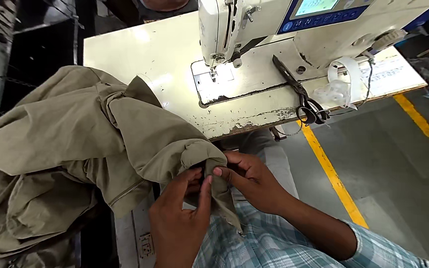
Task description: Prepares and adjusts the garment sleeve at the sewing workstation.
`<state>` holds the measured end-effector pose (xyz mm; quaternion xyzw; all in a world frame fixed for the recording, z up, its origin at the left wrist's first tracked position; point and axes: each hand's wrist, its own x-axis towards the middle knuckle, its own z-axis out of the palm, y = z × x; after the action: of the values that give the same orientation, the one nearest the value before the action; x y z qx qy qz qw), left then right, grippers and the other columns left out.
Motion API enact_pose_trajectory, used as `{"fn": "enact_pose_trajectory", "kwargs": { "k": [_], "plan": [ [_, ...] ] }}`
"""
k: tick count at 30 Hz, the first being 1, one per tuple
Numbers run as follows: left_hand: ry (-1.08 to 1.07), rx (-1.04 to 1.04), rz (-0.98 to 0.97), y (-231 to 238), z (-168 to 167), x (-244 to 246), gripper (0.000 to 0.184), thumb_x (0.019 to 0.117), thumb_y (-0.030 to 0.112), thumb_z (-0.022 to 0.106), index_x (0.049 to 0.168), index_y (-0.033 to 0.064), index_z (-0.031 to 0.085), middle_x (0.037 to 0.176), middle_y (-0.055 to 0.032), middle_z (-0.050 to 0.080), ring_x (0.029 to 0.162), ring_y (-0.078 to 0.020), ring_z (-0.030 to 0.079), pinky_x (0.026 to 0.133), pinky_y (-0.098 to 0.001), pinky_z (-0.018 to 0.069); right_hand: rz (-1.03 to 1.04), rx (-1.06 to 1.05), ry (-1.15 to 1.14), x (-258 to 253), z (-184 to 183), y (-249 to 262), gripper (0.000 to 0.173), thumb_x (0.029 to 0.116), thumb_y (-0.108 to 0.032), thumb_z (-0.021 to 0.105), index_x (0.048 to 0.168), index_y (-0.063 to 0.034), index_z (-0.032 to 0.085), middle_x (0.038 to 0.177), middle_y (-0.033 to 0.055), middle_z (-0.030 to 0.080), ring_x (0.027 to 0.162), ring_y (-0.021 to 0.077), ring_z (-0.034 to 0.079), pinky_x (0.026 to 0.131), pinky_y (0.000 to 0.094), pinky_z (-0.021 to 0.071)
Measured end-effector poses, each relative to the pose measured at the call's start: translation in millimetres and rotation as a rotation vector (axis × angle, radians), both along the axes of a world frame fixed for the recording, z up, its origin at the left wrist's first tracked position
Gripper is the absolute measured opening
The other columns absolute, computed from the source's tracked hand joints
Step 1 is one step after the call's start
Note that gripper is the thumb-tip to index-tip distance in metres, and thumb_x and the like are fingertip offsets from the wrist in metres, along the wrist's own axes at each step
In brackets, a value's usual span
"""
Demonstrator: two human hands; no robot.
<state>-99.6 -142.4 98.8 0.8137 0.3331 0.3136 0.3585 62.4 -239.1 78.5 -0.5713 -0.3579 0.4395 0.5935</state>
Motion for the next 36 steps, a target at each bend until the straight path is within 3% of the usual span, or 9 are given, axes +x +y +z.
{"fn": "enact_pose_trajectory", "kwargs": {
  "k": [6,11,14,20,26,31,36],
  "plan": [
    [0.068,0.003,-0.024,-1,-6,0,0.019,0.0881,0.024,0.07,0.094,0.0084,0.079,0.087,0.0038,0.075,0.076,-0.0038,0.073,0.068,-0.0229,0.0654,-0.024,0.011,-0.026,1,-10,-6,0.015,0.1029,-0.016,0.062,0.109,-0.0057,0.071,0.092,0.0054,0.071,0.079,0.0128,0.069,0.072,0.0272,0.0596],
    [0.136,0.17,0.044,2,-12,6,0.017,0.0846,0.023,0.067,0.082,0.0108,0.078,0.073,0.0054,0.07,0.064,0.0013,0.067,0.057,-0.0182,0.0581,-0.033,0.058,-0.297,-1,-13,-4,0.015,0.1034,-0.021,0.062,0.104,-0.0083,0.07,0.089,-0.0001,0.069,0.079,0.009,0.067,0.07,0.0263,0.0585],
    [0.083,0.135,0.032,11,-11,-2,0.016,0.086,0.022,0.068,0.085,0.0101,0.078,0.076,0.0055,0.071,0.066,0.0015,0.068,0.058,-0.0177,0.0596,-0.011,0.047,-0.402,1,-17,-5,0.017,0.1045,-0.025,0.06,0.105,-0.01,0.069,0.092,-0.0023,0.067,0.082,0.0073,0.066,0.073,0.0267,0.0587],
    [-0.022,-0.091,-0.067,9,-4,-12,0.016,0.0902,0.02,0.069,0.092,0.008,0.078,0.084,0.0039,0.074,0.072,-0.0041,0.072,0.065,-0.0219,0.0646,0.007,0.037,-0.374,4,-18,-6,0.018,0.1049,-0.025,0.06,0.106,-0.0091,0.069,0.092,-0.0014,0.067,0.082,0.0077,0.066,0.073,0.026,0.0582],
    [0.071,-0.022,-0.023,-1,-11,-4,0.017,0.0872,0.026,0.071,0.09,0.0108,0.079,0.084,0.0061,0.073,0.074,-0.0024,0.072,0.066,-0.0217,0.0648,-0.025,0.051,-0.382,1,-18,-5,0.016,0.1041,-0.025,0.061,0.104,-0.0105,0.069,0.091,-0.0026,0.067,0.082,0.0075,0.066,0.073,0.026,0.0586],
    [0.18,0.177,0.039,-5,-14,8,0.019,0.0852,0.027,0.067,0.082,0.0129,0.079,0.073,0.0066,0.068,0.064,0.0009,0.066,0.056,-0.0186,0.0573,-0.059,0.069,-0.472,-1,-21,-7,0.015,0.1038,-0.023,0.061,0.102,-0.0094,0.068,0.089,-0.0026,0.066,0.08,0.0061,0.065,0.071,0.0247,0.0578],
    [0.056,0.12,0.038,1,-18,5,0.015,0.084,0.021,0.069,0.082,0.0097,0.078,0.072,0.0066,0.066,0.063,0.0037,0.064,0.055,-0.0147,0.0571,-0.04,0.068,-0.494,0,-20,-6,0.016,0.104,-0.023,0.061,0.101,-0.0085,0.067,0.09,-0.0021,0.065,0.081,0.006,0.064,0.071,0.0241,0.0573]
  ]
}}
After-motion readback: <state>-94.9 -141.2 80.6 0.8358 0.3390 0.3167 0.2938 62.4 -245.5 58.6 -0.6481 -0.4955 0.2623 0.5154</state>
